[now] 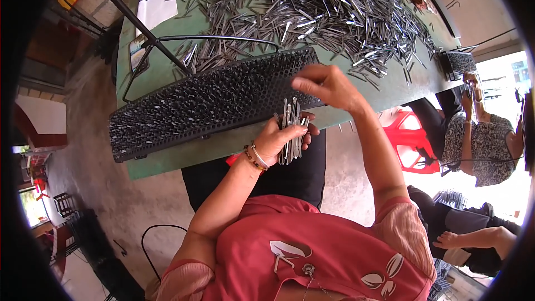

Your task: Manually inserting small metal pins into a plastic grid board at a workbench.

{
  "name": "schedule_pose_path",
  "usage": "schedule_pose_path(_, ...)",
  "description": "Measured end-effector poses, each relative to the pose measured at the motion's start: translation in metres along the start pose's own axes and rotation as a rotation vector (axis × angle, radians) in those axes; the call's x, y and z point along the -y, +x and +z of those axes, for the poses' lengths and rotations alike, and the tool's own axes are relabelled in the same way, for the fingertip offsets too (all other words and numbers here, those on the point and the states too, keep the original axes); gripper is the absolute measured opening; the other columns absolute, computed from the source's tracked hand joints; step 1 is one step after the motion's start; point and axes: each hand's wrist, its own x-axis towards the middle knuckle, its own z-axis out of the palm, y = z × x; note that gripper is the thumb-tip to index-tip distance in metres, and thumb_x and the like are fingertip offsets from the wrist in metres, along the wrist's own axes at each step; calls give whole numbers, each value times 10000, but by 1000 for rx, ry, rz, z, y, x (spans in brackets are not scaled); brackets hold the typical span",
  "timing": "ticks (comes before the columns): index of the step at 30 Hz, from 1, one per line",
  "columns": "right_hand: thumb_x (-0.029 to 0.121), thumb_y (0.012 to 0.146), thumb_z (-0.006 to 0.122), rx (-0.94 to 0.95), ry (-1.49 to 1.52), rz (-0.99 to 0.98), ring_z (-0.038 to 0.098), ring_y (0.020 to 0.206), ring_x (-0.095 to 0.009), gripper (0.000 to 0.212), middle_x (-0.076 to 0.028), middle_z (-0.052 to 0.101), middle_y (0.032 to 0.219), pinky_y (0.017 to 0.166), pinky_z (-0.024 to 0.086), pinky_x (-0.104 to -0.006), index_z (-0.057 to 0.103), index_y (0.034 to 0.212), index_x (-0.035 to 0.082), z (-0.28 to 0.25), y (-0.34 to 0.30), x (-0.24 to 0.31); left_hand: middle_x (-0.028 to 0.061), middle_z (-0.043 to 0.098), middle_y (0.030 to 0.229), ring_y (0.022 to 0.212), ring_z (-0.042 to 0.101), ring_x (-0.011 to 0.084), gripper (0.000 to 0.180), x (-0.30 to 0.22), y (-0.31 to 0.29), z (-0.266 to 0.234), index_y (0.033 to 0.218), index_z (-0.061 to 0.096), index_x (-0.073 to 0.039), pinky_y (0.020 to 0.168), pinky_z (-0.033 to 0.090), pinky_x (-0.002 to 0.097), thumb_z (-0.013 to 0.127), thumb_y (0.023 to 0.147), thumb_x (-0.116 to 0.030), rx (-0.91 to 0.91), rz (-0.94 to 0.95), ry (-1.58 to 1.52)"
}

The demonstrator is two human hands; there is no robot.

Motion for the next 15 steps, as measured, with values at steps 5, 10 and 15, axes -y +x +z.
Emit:
schedule_pose_path(5,272,847,683,287,276,119,499,616,-66,292,-60,610,639,546,421,-283,682,848,-19,13,-6,-1,115,642,908,704,602,126,355,-1,-2,1,1151,522,9,622,516,265,598,828,-118,24,32,3)
schedule_pose_path(10,253,856,671,44,253,146,482,615,-50,286,-69,618,640,538,415,-283,679,856,-32,15,3,5,119,644,916,699,602,124,361,4,-4,-8,1163,522,7,612,514,254,600,835,-119,-11,7,-71)
schedule_pose_path(15,174,848,658,-301,-62,-97,567,650,-146,190,-79,636,737,593,435,-278,678,872,-13,23,29,0,115,642,919,698,603,115,365,7,-5,-10,1174,530,5,618,521,238,593,841,-130,-25,-11,-88)
